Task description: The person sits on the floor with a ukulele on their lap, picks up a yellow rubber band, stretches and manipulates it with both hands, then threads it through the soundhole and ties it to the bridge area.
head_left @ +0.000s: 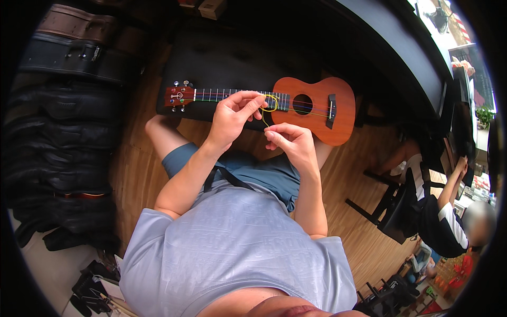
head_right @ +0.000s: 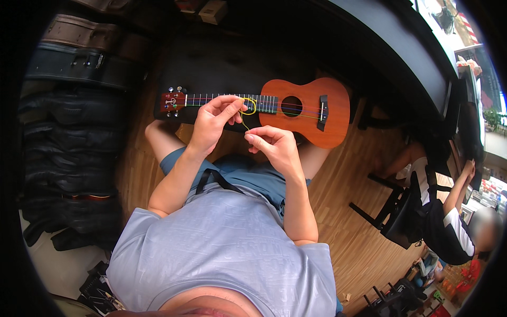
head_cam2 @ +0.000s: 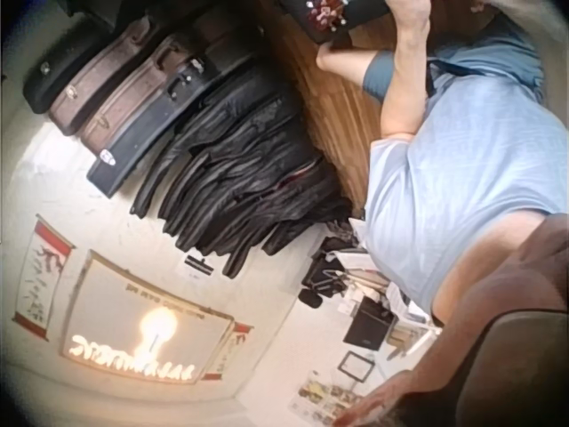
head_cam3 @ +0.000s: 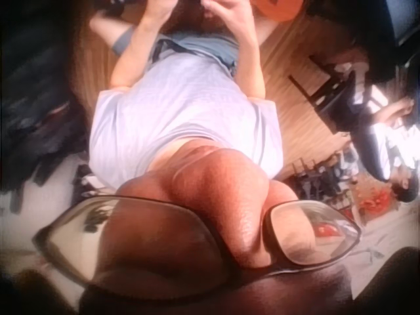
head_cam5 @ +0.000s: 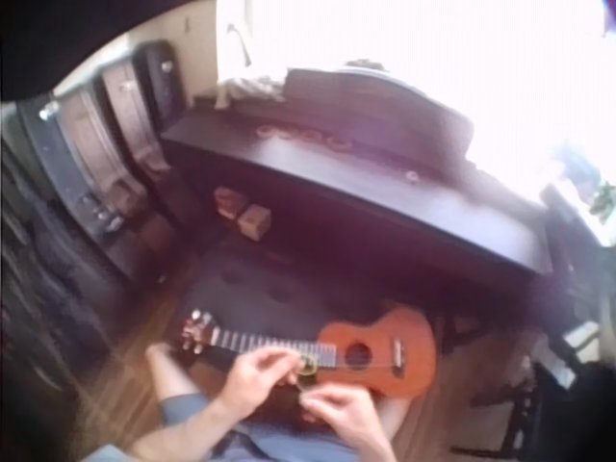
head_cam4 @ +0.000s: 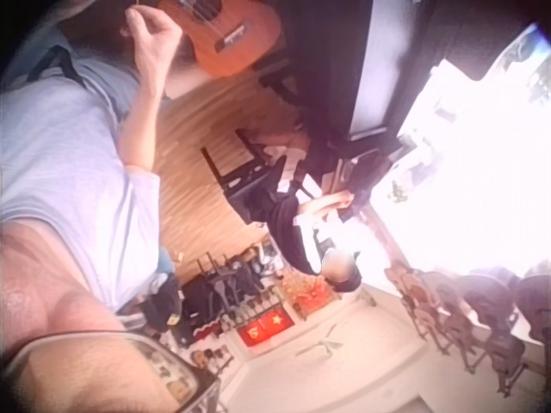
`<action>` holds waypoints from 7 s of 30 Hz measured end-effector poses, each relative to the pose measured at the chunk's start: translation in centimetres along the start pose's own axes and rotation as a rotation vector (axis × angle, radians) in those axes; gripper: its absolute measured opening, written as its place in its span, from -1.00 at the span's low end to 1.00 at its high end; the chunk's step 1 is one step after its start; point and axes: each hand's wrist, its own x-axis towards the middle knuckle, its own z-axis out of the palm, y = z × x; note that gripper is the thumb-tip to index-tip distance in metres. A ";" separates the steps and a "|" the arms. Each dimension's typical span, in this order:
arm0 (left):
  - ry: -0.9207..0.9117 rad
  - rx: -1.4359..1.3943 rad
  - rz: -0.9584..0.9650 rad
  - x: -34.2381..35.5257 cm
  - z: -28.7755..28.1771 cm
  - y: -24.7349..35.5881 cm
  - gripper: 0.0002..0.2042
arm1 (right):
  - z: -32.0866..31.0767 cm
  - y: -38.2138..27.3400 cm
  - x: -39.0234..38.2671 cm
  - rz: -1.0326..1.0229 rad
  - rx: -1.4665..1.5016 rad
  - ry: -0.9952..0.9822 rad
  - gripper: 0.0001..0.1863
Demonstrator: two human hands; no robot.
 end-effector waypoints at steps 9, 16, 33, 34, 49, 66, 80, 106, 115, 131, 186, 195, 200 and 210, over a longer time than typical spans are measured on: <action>-0.009 0.203 0.138 -0.3 0.3 -1.1 -0.81 | 0.4 0.1 0.0 -0.330 -0.017 0.055 -0.86; -0.058 0.128 0.105 -0.8 0.9 -1.2 -0.80 | 1.8 0.0 0.4 -0.329 -0.032 0.323 -0.81; -0.183 0.242 0.146 -1.2 1.2 -0.3 -0.69 | 1.3 0.0 0.8 -0.233 0.201 0.313 -0.72; -0.192 0.228 0.153 -1.2 1.1 -0.5 -0.66 | 1.2 0.0 0.8 -0.226 0.198 0.316 -0.73; -0.190 -0.032 -0.036 -1.0 0.1 -0.9 -0.78 | 1.1 0.0 0.3 -0.198 0.109 0.292 -0.83; -0.173 0.216 0.095 -0.7 -1.0 0.4 -0.73 | 1.1 0.3 0.4 -0.227 0.086 0.300 -0.82; -0.148 0.071 -0.182 -0.5 -0.9 -0.2 -0.78 | 0.8 0.0 0.4 -0.247 0.078 0.281 -0.83; 0.006 0.360 0.058 -0.2 -0.1 -1.6 -0.86 | 1.0 0.4 0.3 -0.085 0.315 0.160 -0.79; -0.261 -0.369 -0.134 -0.4 -1.9 -0.8 -0.79 | 0.5 0.6 0.7 -0.109 0.435 0.242 -0.77; -0.107 0.174 -0.064 -1.5 0.6 -0.1 -0.85 | 1.7 1.1 0.6 -0.463 0.156 0.338 -0.58; -0.173 0.007 -0.118 -1.2 0.4 0.1 -0.79 | 0.5 1.6 0.4 -0.195 0.489 0.084 -0.85; -0.146 0.105 -0.155 -1.3 0.3 0.2 -0.81 | 0.8 1.6 0.7 -0.225 0.379 0.135 -0.82; -0.203 0.159 -0.132 -1.3 0.2 0.1 -0.79 | 0.9 1.5 0.8 -0.230 0.270 0.219 -0.80; -0.184 0.181 -0.095 -1.2 0.4 -0.4 -0.75 | 1.2 2.1 1.2 -0.322 0.169 0.299 -0.82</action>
